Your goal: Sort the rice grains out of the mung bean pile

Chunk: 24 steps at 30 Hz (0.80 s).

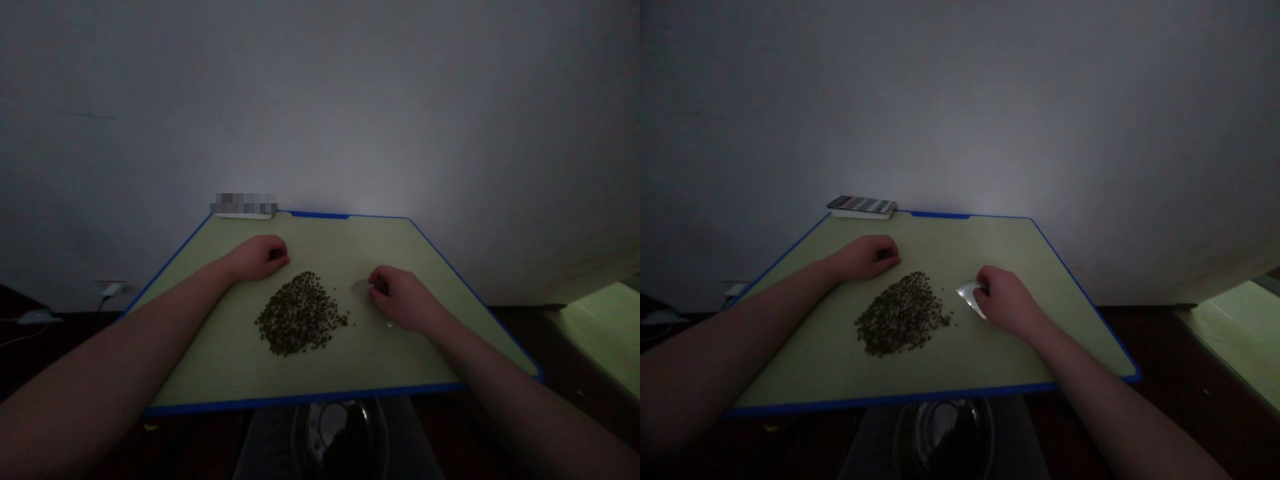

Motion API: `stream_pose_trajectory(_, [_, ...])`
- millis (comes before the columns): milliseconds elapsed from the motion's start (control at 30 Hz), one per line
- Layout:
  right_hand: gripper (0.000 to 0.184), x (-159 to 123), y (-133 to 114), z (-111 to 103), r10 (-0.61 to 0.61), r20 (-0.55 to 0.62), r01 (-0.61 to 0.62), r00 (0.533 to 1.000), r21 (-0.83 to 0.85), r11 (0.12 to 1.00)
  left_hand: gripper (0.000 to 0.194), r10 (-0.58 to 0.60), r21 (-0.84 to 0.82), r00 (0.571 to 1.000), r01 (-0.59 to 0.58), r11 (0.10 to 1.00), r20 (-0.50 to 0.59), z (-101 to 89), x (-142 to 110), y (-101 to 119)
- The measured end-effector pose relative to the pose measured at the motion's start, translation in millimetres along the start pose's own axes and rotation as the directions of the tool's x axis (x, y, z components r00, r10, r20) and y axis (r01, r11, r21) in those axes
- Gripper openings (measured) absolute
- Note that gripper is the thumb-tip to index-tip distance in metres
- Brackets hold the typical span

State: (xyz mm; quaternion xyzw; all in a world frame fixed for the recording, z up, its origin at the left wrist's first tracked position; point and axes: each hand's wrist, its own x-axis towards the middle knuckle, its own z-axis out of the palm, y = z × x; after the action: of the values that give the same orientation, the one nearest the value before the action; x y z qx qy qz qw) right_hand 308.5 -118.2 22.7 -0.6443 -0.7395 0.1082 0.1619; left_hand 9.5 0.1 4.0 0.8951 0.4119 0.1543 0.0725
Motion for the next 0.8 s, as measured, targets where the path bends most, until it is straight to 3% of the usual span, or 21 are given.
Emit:
stream_pose_trajectory(167, [0.011,-4.5,8.1,-2.0,0.016,-0.006,-0.016,1.000,0.039,0.999,0.025,-0.013,-0.008,1.000,0.013,1.000,0.002,-0.1,-0.3,0.0])
stream_pose_trajectory(400, [0.008,-6.1,-18.5,4.7,-0.089,0.034,0.087,0.995,0.066,0.994,0.026,-0.004,-0.003,1.000,0.004,1.000,-0.001,1.8,-0.2,-2.9])
stream_pose_trajectory(567, [0.010,5.0,-24.9,8.9,-0.051,0.002,0.051,0.999,-0.007,0.999,0.027,-0.016,0.003,1.000,0.016,1.000,0.007,0.9,-0.4,-1.9])
stream_pose_trajectory(800, [0.008,15.2,-5.1,5.2,0.050,-0.062,-0.054,0.997,-0.065,0.996,0.025,-0.019,-0.013,1.000,0.019,1.000,0.002,0.7,-0.4,-1.0])
